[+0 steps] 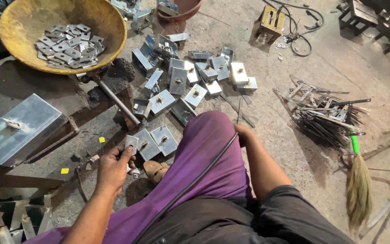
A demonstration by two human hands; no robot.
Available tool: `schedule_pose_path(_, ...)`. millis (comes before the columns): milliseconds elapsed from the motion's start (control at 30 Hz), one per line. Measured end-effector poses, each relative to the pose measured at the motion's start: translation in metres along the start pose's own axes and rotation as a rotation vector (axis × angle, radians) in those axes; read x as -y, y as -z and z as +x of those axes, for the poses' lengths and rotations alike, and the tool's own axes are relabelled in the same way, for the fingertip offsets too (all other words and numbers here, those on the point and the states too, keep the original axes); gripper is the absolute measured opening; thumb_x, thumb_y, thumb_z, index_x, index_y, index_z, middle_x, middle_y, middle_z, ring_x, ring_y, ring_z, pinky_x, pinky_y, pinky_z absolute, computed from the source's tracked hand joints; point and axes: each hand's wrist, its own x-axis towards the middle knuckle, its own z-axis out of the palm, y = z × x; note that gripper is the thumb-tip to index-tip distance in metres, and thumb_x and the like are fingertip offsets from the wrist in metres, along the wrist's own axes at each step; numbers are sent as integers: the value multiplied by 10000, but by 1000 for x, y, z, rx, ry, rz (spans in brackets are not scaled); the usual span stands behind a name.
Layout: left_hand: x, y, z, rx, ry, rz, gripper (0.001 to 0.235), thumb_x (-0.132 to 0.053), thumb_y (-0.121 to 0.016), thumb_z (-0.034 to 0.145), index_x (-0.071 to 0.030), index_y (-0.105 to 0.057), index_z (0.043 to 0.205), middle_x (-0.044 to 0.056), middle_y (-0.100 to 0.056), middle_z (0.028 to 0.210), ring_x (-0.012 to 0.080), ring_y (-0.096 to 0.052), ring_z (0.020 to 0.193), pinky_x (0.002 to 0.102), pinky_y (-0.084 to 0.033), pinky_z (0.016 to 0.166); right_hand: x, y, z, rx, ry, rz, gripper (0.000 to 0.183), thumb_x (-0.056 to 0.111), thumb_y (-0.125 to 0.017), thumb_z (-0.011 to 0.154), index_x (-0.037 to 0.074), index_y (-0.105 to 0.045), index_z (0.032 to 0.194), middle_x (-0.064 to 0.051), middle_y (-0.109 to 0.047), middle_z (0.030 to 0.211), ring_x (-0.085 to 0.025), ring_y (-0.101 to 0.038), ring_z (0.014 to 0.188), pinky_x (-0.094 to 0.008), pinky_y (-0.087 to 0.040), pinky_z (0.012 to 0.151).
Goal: The person joins small metal pieces to larger metal brackets using an arc welding rod, periodically picking up new small plates from a yellow bowl and repositioning the brackets on the floor.
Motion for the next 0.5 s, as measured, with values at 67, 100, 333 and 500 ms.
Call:
schedule_pose_path(67, 4, -6, 0, 16, 2, 8, 178, -202, -669, 981, -26, -700, 980, 24, -651, 747, 93, -576, 575, 270, -458, 472, -17, -4, 22, 48, -46, 135, 532, 455, -638, 929, -39, -714, 1111, -207, -706, 995, -339, -703, 863, -482, -551, 768)
schedule_pose_path(100, 6, -8, 0, 28, -2, 15, 182, -205, -666, 986, -26, -697, 974, 24, -651, 745, 92, -577, 575, 270, -460, 472, -20, -5, 31, 6, -41, 134, 490, 420, -646, 926, -35, -713, 1096, -197, -700, 970, -324, -687, 828, -466, -534, 734)
schedule_pose_path(333, 8, -25, -7, 35, 2, 64, 191, -206, -670, 986, -21, -707, 955, 26, -653, 727, 85, -568, 574, 257, -448, 488, 3, 14, 53, -418, 238, 171, 200, 179, -700, 907, -2, -707, 991, -127, -659, 798, -225, -572, 589, -356, -413, 494)
schedule_pose_path(500, -9, -29, -6, -27, -111, 62, 174, -180, -642, 977, -33, -730, 1006, -5, -649, 724, 73, -548, 556, 265, -428, 462, 110, 37, 30, 223, 847, 1042, 156, 14, -702, 886, 50, -669, 1034, -68, -677, 860, -177, -670, 706, -286, -550, 580)
